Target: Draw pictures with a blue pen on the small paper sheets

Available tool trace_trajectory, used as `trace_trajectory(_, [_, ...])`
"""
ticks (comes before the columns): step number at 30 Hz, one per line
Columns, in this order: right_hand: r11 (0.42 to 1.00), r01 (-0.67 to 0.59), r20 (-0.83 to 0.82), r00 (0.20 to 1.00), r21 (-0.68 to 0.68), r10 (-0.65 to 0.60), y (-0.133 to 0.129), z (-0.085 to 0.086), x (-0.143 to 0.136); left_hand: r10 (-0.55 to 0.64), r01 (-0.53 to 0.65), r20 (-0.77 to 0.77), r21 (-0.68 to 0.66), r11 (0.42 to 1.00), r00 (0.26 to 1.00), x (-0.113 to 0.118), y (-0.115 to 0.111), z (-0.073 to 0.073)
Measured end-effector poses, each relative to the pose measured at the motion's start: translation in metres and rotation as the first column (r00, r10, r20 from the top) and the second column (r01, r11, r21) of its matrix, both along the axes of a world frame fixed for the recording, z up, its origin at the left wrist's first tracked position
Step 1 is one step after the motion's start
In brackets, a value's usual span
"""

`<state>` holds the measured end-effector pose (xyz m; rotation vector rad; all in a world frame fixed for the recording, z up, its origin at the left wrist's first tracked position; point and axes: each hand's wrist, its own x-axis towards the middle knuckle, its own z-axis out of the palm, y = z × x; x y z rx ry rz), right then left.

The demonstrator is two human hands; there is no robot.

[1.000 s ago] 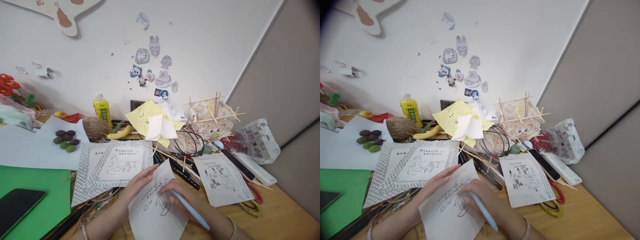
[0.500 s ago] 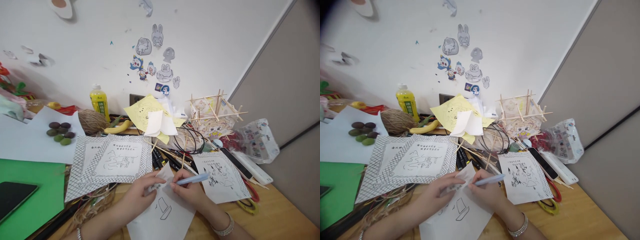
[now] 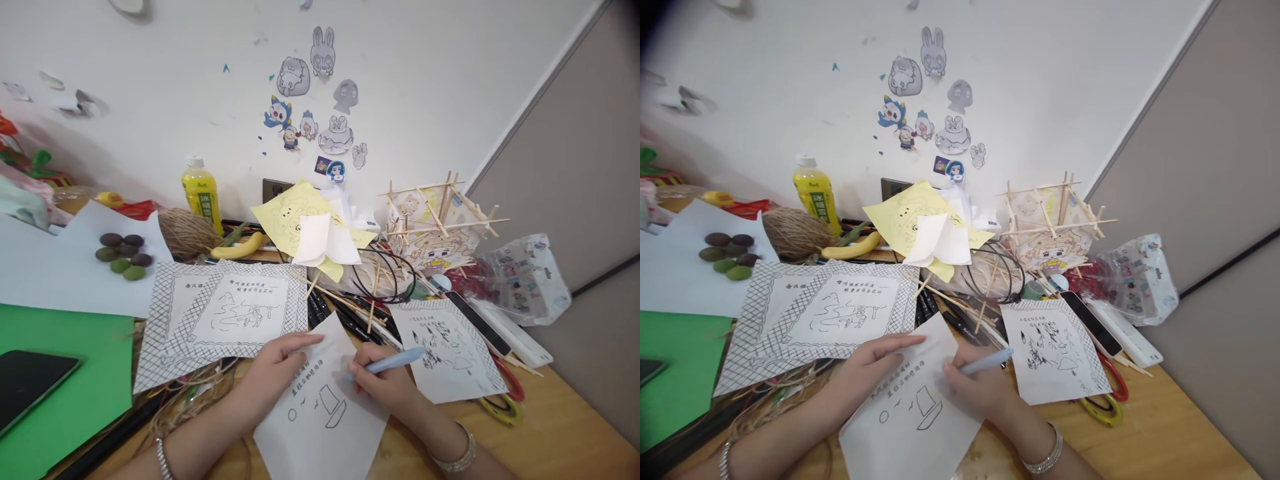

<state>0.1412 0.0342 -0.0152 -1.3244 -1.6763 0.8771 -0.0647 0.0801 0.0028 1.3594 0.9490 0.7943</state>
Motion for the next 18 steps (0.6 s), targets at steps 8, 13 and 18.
trace_trajectory(8, [0.998, 0.053, 0.142, 0.989, -0.028, -0.049, 0.0021, -0.001, -0.0017, -0.019, 0.02, 0.003, -0.094, 0.995, 1.0, 0.0007, 0.0021, -0.0015])
trace_trajectory(13, [0.999, 0.025, 0.159, 0.987, -0.025, -0.021, 0.0029, -0.0021, 0.0008, -0.005, 0.005, 0.005, -0.061, 0.998, 1.0, 0.0014, 0.0025, -0.0021])
trace_trajectory(18, [1.0, 0.006, 0.165, 0.986, -0.017, -0.003, 0.0031, -0.0018, 0.0005, 0.01, -0.009, 0.028, -0.056, 0.998, 1.0, 0.0017, 0.0022, -0.0015])
